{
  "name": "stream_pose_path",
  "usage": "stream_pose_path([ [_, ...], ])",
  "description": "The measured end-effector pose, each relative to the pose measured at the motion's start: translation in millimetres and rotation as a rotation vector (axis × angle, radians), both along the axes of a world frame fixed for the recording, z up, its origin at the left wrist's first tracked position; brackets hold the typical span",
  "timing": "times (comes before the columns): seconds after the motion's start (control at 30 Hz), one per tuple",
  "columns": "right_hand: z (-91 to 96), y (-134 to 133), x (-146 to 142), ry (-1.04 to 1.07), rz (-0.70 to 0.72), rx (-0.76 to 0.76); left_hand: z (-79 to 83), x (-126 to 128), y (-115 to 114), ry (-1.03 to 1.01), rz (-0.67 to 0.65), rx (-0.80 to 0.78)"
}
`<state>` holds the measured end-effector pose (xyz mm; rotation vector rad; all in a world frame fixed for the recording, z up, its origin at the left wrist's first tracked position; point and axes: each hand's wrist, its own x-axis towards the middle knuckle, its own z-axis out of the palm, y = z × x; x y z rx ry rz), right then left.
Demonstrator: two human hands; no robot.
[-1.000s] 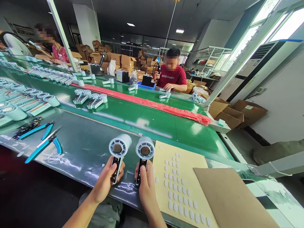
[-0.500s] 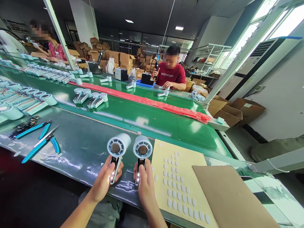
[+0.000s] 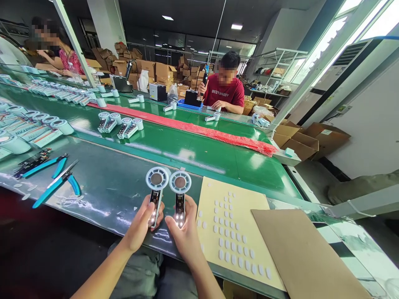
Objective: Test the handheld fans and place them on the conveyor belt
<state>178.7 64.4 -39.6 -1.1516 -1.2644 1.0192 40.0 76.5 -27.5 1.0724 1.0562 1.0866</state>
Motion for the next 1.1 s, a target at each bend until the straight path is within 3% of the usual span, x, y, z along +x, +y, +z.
stream_pose_path([
  [0.17, -4.1, 7.2, 1.6, -0.058, -0.093, -0.081, 2.8, 3.5, 6.5, 0.178, -0.051, -0.057],
  [0.33, -0.3, 12.3, 12.0, -0.225, -0.151, -0.081, 15.9, -3.0, 21.7, 0.565, -0.108, -0.051],
  [0.47, 7.5, 19.9, 21.6, -0.462, -0.061, -0.016, 26.2, -10.3, 34.8, 0.849, -0.108, 0.047],
  [0.57, 13.8, 21.5, 20.4, -0.535, -0.03, -0.018, 26.7, -11.3, 39.1, 0.937, -0.168, 0.103],
  [0.77, 22.9, 17.2, 0.1, -0.988, -0.045, -0.095, 21.2, -16.3, 36.4, 0.911, -0.169, 0.154],
  [0.87, 25.3, 24.3, 0.9, -0.992, -0.022, -0.163, 18.6, -26.6, 32.9, 0.797, -0.158, 0.129],
  [1.1, 17.8, 40.6, 12.9, -1.133, -0.017, -0.062, 13.2, -45.0, 33.5, 0.565, -0.157, 0.003],
])
